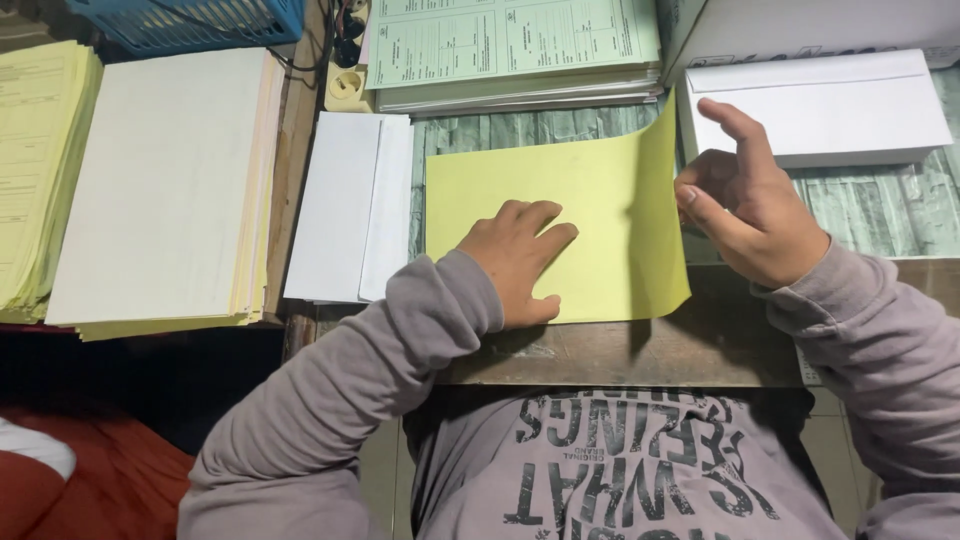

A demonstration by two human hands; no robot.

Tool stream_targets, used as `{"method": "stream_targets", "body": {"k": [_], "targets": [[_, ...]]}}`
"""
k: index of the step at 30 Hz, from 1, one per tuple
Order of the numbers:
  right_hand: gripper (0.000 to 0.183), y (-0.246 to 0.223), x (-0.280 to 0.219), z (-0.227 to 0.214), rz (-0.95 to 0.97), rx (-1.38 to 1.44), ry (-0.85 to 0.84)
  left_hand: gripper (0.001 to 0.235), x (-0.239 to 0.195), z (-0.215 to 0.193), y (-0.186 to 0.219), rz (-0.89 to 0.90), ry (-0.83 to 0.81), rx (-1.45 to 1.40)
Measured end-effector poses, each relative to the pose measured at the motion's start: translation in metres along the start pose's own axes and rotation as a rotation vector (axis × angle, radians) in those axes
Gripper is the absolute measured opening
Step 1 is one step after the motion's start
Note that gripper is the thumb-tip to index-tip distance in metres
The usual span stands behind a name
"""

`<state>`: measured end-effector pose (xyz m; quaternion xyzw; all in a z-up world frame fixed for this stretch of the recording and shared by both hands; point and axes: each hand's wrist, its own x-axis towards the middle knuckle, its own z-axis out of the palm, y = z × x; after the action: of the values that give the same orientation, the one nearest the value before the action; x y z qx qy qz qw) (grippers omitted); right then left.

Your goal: Folding colored paper sheets and inserting them into white envelopes.

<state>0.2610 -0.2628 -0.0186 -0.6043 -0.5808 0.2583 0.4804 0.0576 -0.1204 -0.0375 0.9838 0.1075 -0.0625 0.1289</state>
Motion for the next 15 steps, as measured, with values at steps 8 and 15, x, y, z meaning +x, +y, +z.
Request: {"method": "stream_targets", "body": {"k": [8,15], "targets": [[0.038,0.015,0.000,0.002,-0.066,-0.383,-0.093,0.077,0.010,0.005,-0.021,0.056,0.109,-0.017],[0.035,0.020,0.004,0.006,-0.325,-0.448,-0.308,0.084,0.006,-0.009,-0.019,-0.034,-0.022,-0.108]]}}
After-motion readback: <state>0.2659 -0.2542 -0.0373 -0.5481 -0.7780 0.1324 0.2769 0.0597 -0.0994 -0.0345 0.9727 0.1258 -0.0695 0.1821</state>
